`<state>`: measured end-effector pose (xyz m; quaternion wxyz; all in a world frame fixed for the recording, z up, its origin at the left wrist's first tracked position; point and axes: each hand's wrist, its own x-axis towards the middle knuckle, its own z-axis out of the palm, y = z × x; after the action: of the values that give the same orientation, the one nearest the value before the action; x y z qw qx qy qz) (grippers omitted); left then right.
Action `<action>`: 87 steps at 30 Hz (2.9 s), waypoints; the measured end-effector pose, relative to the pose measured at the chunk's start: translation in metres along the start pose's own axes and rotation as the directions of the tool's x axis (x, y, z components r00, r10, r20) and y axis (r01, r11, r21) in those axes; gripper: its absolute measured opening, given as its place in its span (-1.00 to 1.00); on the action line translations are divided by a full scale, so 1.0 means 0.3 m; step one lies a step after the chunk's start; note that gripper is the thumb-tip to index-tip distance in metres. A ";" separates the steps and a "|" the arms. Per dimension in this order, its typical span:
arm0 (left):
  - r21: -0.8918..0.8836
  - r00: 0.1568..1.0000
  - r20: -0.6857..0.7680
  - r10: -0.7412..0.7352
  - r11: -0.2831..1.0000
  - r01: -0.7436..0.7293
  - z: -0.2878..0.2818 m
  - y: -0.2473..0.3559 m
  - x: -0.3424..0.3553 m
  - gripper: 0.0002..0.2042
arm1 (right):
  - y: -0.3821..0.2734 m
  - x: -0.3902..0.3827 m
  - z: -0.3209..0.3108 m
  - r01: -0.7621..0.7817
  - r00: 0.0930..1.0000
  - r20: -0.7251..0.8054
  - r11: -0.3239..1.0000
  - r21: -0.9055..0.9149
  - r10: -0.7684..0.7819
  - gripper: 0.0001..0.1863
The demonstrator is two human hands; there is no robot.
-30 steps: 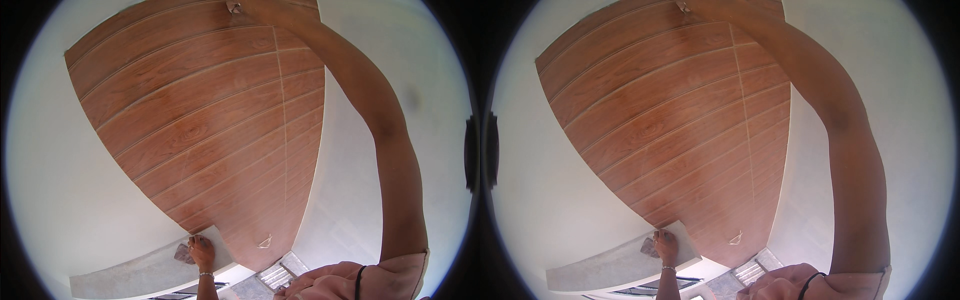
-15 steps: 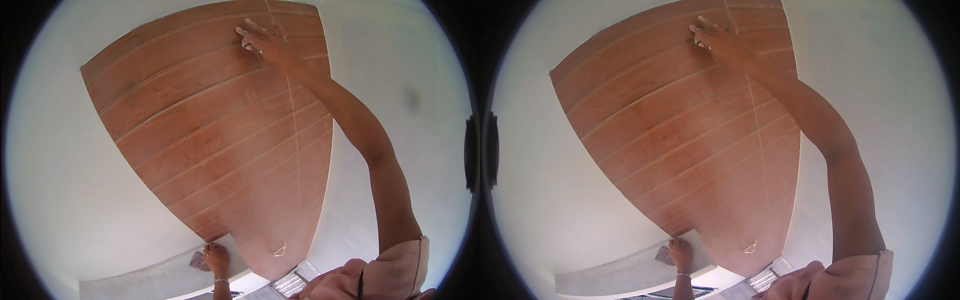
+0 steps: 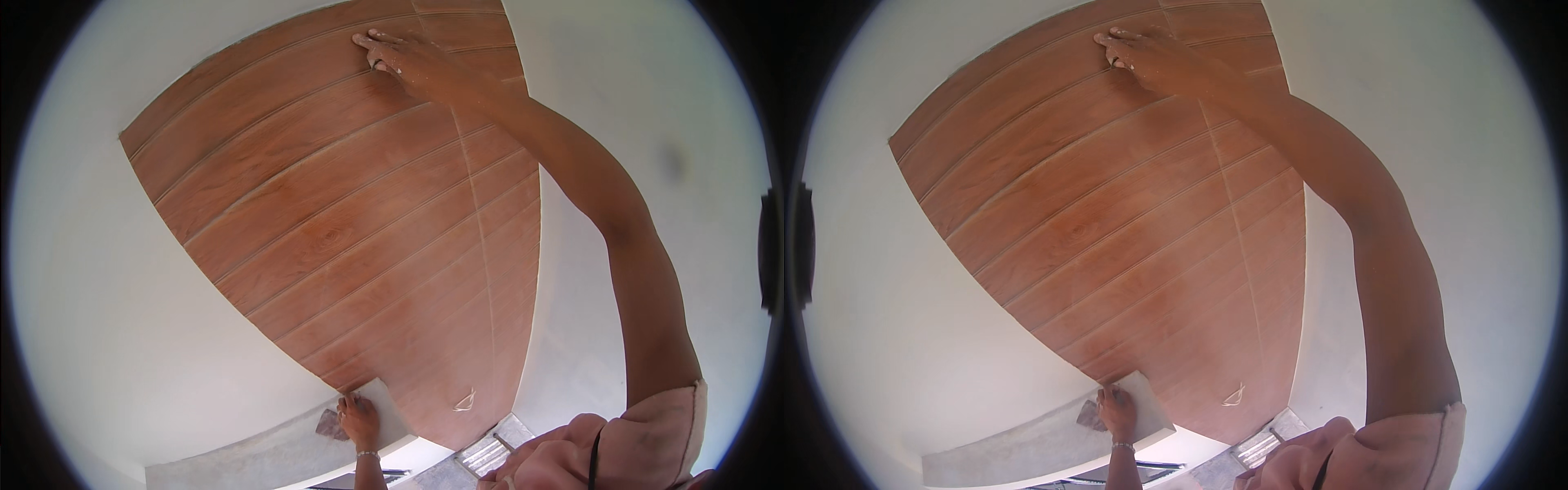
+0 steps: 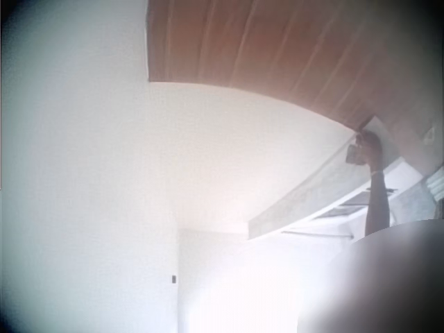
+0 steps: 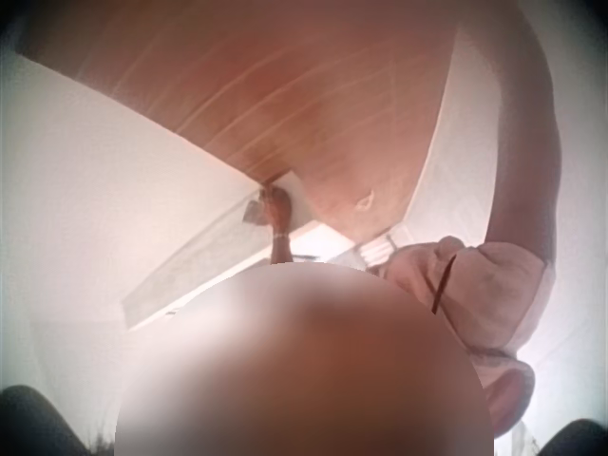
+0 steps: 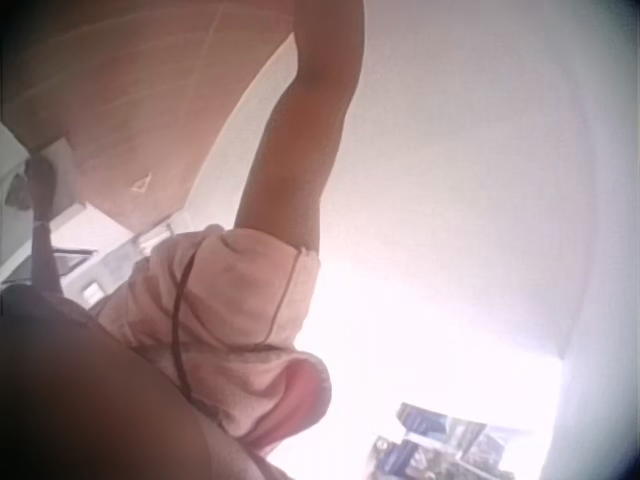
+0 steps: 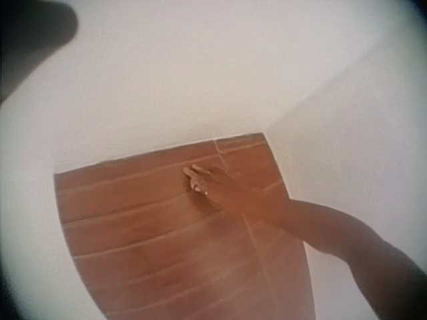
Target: The person applies grout to the joints between ceiling tiles using a small tool and a sponge. They work along the seams of the wood-patterned ceiling, smoothing and cleaning the grout lines while standing on a ladder.
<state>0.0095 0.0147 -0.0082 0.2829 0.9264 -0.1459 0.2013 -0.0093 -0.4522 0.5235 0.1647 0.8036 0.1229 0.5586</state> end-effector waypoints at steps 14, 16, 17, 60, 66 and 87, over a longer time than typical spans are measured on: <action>0.021 1.000 -0.023 0.009 1.000 -0.009 -0.001 0.007 0.000 -0.82 | -0.004 0.055 0.002 0.111 0.986 -0.144 0.976 0.188 -0.085 -0.72; 0.015 1.000 -0.022 0.007 1.000 -0.007 -0.005 0.004 0.000 -0.83 | -0.019 0.025 0.013 0.179 0.968 -0.228 0.933 0.311 -0.110 -0.82; 0.011 1.000 -0.014 0.007 1.000 -0.007 -0.006 0.001 0.003 -0.84 | -0.035 0.000 0.020 0.151 0.975 -0.209 0.925 0.347 -0.080 -0.83; 0.048 0.994 0.087 0.065 0.996 -0.069 0.000 -0.061 0.032 -0.82 | -2.011 -3.077 -0.838 -0.359 -0.867 0.477 -0.846 -0.393 0.146 -0.70; 0.092 0.995 0.098 0.029 0.995 -0.038 -0.010 -0.058 0.034 -0.76 | -1.553 -2.885 -0.674 -0.645 -0.724 0.535 -0.702 -0.302 0.436 -0.82; 0.474 0.941 0.201 0.272 0.814 -0.336 0.011 -0.159 0.030 -0.66 | -1.852 -2.813 -1.399 -0.321 -0.946 0.252 -0.705 -0.632 0.204 -0.75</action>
<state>0.0366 0.0496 -0.0287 -0.0129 0.9429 -0.2522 0.2172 -0.7024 -0.2121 -0.2883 -0.5121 0.4403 -0.7346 -0.0653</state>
